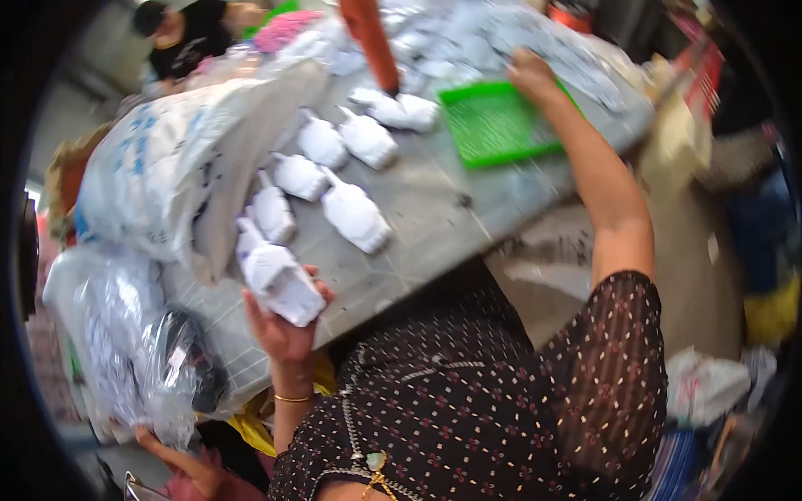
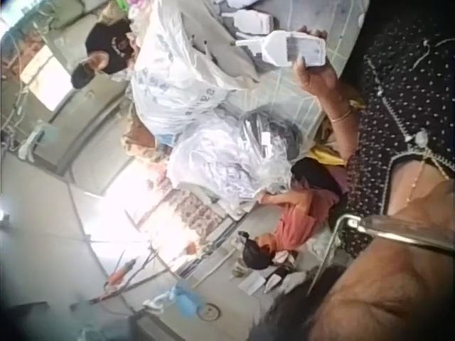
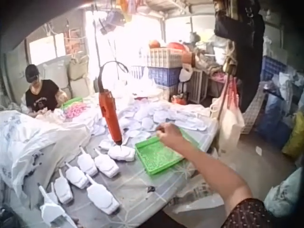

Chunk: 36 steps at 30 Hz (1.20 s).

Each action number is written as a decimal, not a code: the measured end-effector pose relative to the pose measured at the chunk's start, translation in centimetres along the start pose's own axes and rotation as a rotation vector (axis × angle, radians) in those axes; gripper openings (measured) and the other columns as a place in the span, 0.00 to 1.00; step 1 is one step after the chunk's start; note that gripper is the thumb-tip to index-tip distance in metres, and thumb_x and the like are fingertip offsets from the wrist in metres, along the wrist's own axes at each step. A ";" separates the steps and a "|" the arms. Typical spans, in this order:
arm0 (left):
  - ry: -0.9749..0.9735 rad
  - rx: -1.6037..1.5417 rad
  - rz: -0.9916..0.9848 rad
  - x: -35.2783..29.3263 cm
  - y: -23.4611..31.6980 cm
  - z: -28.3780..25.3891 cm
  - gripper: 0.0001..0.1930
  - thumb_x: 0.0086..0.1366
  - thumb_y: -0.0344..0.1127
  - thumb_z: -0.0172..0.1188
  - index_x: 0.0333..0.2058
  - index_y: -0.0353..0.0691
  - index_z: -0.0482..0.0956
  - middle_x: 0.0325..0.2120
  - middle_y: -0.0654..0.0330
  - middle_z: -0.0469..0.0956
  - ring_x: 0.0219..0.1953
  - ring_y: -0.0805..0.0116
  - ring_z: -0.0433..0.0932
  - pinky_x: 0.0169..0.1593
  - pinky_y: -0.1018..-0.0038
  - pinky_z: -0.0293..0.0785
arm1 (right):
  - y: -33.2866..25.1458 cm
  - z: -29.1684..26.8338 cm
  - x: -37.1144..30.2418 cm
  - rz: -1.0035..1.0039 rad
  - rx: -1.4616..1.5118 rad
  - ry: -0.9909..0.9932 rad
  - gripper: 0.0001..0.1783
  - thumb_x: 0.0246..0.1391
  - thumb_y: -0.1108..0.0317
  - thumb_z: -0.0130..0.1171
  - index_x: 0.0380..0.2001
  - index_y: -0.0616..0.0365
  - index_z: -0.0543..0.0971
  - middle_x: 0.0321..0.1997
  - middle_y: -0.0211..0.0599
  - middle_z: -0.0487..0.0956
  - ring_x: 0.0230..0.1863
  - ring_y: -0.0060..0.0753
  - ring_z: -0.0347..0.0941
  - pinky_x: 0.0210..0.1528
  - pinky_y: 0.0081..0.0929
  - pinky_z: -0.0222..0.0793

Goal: Manually assembling plastic toy walkie-talkie components and securing the housing with screws using an electric screwdriver.

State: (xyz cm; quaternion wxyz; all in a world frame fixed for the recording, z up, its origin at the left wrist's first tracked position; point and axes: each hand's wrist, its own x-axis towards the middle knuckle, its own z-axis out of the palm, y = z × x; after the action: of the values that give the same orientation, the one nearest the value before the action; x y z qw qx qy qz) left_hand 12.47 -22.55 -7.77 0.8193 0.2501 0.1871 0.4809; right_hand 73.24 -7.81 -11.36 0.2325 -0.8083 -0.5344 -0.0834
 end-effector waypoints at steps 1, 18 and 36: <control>0.010 -0.025 -0.018 0.3 -0.4 0.1 0.39 0.70 0.68 0.44 0.63 0.38 0.67 0.52 0.39 0.75 0.47 0.43 0.81 0.54 0.44 0.75 | 1.4 1.5 1.5 0.099 -0.088 -0.125 0.19 0.51 0.62 0.55 0.46 0.54 0.79 0.52 0.53 0.79 0.54 0.57 0.76 0.53 0.50 0.71; 0.123 0.031 0.084 -2.0 0.3 0.3 0.35 0.74 0.64 0.39 0.65 0.40 0.64 0.54 0.39 0.75 0.50 0.43 0.80 0.57 0.44 0.75 | -2.9 -6.4 1.2 -0.045 0.479 -0.038 0.24 0.51 0.73 0.55 0.53 0.61 0.76 0.33 0.33 0.77 0.33 0.29 0.74 0.37 0.28 0.70; 0.064 -0.112 0.278 -2.3 -1.3 2.6 0.34 0.76 0.62 0.38 0.69 0.44 0.57 0.63 0.56 0.69 0.64 0.58 0.71 0.65 0.54 0.69 | -35.2 -9.6 -28.1 -0.196 1.436 -0.616 0.25 0.58 0.78 0.63 0.57 0.61 0.68 0.38 0.29 0.72 0.41 0.20 0.72 0.47 0.20 0.71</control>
State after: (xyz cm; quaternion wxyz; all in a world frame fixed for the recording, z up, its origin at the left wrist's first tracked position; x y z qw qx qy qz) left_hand 13.74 -25.67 -6.25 0.7511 0.2121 0.1494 0.6071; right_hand 30.94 -24.18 -3.62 0.5307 -0.3962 -0.5666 0.4901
